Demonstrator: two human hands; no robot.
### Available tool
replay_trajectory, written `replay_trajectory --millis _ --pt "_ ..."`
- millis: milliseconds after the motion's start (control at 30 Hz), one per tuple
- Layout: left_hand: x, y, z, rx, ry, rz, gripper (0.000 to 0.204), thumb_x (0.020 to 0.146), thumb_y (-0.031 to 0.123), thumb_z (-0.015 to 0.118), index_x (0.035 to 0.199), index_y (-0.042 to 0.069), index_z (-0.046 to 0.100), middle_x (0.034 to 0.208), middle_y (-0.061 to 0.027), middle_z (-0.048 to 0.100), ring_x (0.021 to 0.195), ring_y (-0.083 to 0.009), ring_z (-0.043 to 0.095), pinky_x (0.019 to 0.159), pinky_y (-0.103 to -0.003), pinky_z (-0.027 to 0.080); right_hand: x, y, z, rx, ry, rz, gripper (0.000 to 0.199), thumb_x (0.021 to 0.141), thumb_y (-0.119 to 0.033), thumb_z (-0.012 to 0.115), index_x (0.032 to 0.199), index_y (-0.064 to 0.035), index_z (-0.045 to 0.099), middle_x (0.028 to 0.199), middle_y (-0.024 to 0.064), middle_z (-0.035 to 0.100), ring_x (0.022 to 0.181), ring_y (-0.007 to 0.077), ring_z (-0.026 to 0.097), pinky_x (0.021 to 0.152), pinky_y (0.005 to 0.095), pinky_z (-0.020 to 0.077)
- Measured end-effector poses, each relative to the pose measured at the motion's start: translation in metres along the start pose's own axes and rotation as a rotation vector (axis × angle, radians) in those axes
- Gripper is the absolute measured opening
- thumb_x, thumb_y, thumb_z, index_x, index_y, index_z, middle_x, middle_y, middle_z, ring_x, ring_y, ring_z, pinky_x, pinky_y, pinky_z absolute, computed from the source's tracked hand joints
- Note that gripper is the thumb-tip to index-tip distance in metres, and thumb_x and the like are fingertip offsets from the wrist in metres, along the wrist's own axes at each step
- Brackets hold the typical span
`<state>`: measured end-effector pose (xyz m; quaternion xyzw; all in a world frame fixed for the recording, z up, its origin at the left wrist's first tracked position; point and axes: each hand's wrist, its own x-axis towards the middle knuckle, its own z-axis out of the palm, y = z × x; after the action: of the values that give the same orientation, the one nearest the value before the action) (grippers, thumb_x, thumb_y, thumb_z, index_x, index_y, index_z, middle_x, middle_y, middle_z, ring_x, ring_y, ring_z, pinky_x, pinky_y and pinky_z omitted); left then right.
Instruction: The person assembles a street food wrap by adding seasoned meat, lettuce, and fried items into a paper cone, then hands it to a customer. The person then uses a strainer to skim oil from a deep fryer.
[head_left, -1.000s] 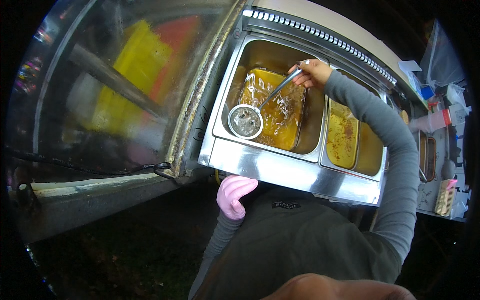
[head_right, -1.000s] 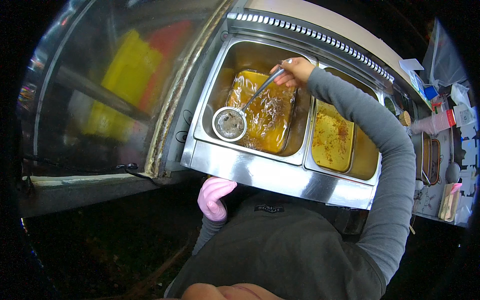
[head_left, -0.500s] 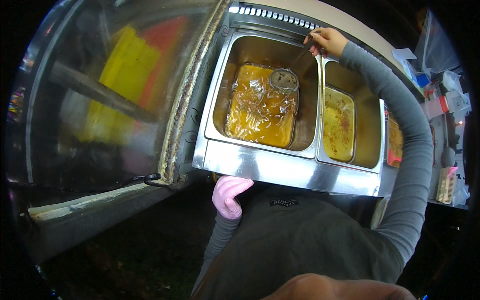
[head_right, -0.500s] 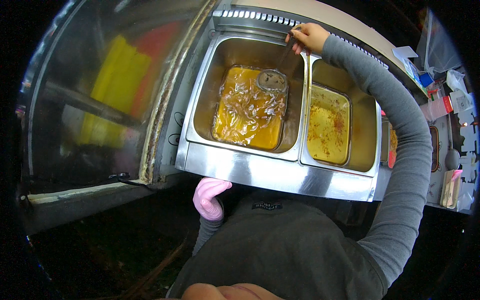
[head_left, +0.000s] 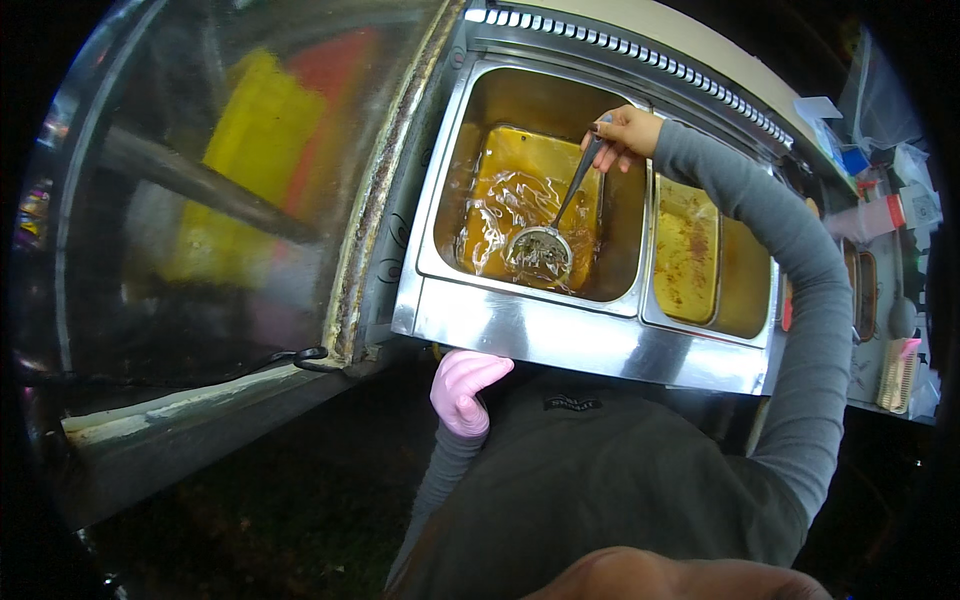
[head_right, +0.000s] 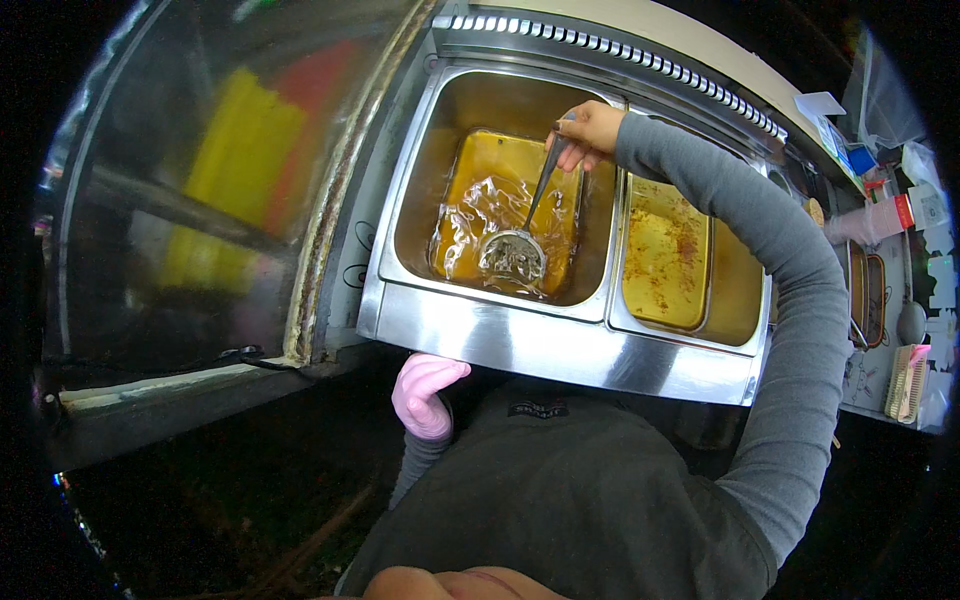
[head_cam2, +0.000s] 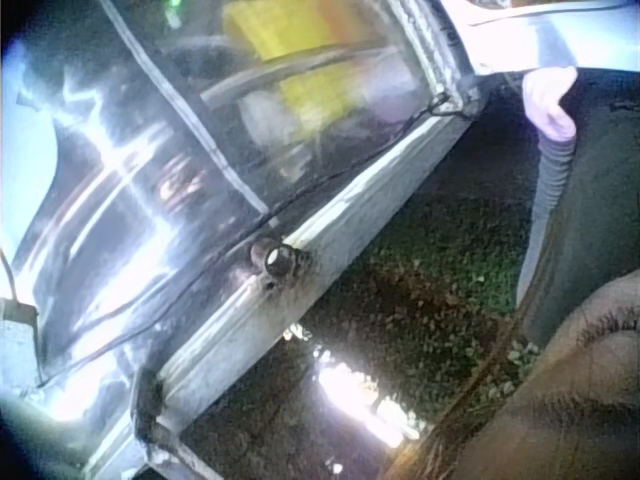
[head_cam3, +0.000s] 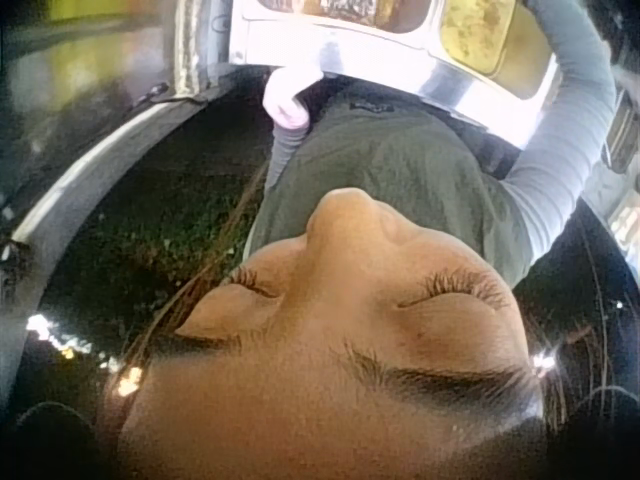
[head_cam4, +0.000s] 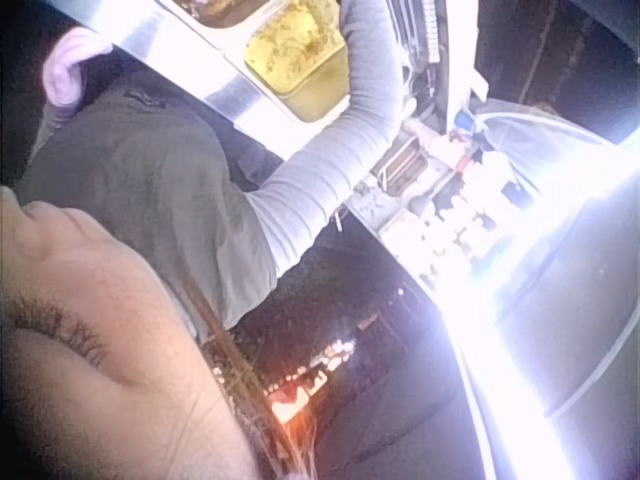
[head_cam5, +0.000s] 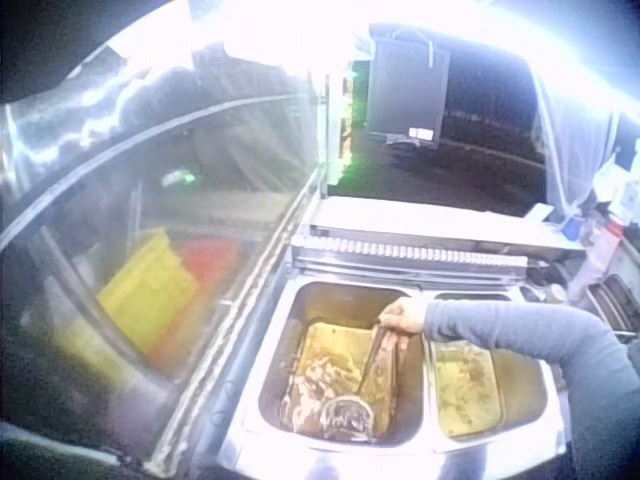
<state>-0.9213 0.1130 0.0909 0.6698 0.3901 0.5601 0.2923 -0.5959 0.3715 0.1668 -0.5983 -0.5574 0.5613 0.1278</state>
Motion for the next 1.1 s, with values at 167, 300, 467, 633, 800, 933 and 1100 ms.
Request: replay_trajectory --millis 167,300,467,633,800,933,1100 --pt "-0.006 -0.005 -0.002 -0.082 0.119 -0.023 0.072 0.101 0.049 0.019 0.08 0.001 0.069 0.077 -0.0105 0.068 0.076 -0.0259 0.064 0.071 -0.035 0.05 -0.001 -0.008 -0.007 0.043 -0.007 0.01 0.037 0.102 -0.023 0.036 0.108 0.0023 0.062 0.082 0.0127 0.07 0.064 0.0144 0.069 0.045 0.0195 0.0534" --pt "-0.014 -0.013 -0.004 -0.158 0.251 -0.106 0.073 0.101 0.047 0.019 0.08 -0.002 0.067 0.075 -0.0125 0.068 0.074 -0.026 0.063 0.07 -0.034 0.05 -0.008 -0.012 -0.011 0.13 0.03 0.025 0.037 0.102 -0.022 0.034 0.111 0.0009 0.061 0.088 0.0128 0.07 0.068 0.0136 0.07 0.048 0.0179 0.0542" --pt "-0.032 -0.019 -0.007 -0.248 0.295 -0.228 0.072 0.102 0.046 0.018 0.082 -0.003 0.067 0.074 -0.0145 0.066 0.073 -0.0256 0.062 0.07 -0.034 0.05 -0.023 -0.023 -0.032 0.124 0.135 -0.089 0.038 0.103 -0.023 0.032 0.112 0.0011 0.061 0.087 0.0116 0.07 0.068 0.0133 0.07 0.049 0.0161 0.0543" --pt "-0.05 -0.023 -0.007 -0.471 0.375 -0.421 0.07 0.102 0.046 0.018 0.085 -0.003 0.065 0.077 -0.0149 0.065 0.073 -0.0249 0.061 0.072 -0.035 0.05 -0.03 -0.03 -0.063 0.04 0.409 -0.319 0.043 0.104 -0.028 0.029 0.112 -0.0009 0.061 0.082 0.0098 0.069 0.065 0.0089 0.067 0.052 0.017 0.0531" --pt "-0.055 -0.026 -0.006 -0.615 0.438 -0.524 0.069 0.102 0.047 0.019 0.087 -0.001 0.066 0.077 -0.0143 0.066 0.075 -0.025 0.061 0.077 -0.037 0.049 -0.013 -0.014 -0.046 -0.061 0.479 -0.373 0.039 0.103 -0.03 0.034 0.113 -0.0016 0.059 0.083 0.0074 0.066 0.07 0.0085 0.065 0.05 0.0194 0.0513" --pt "-0.055 -0.024 -0.005 -0.638 0.432 -0.54 0.07 0.101 0.049 0.02 0.086 0.0 0.067 0.077 -0.0135 0.067 0.075 -0.0251 0.06 0.079 -0.039 0.048 -0.01 0.005 -0.016 -0.046 0.515 -0.385 0.036 0.103 -0.026 0.035 0.112 -0.0001 0.058 0.083 0.0096 0.066 0.07 0.0097 0.065 0.049 0.0206 0.0524" --pt "-0.059 -0.025 0.0 -0.684 0.426 -0.592 0.07 0.101 0.05 0.02 0.085 0.0 0.068 0.077 -0.0136 0.066 0.074 -0.0252 0.06 0.078 -0.039 0.048 -0.01 0.014 0.003 -0.001 0.396 -0.295 0.035 0.103 -0.024 0.035 0.11 0.0015 0.057 0.083 0.0092 0.066 0.067 0.0103 0.065 0.048 0.0209 0.0528"
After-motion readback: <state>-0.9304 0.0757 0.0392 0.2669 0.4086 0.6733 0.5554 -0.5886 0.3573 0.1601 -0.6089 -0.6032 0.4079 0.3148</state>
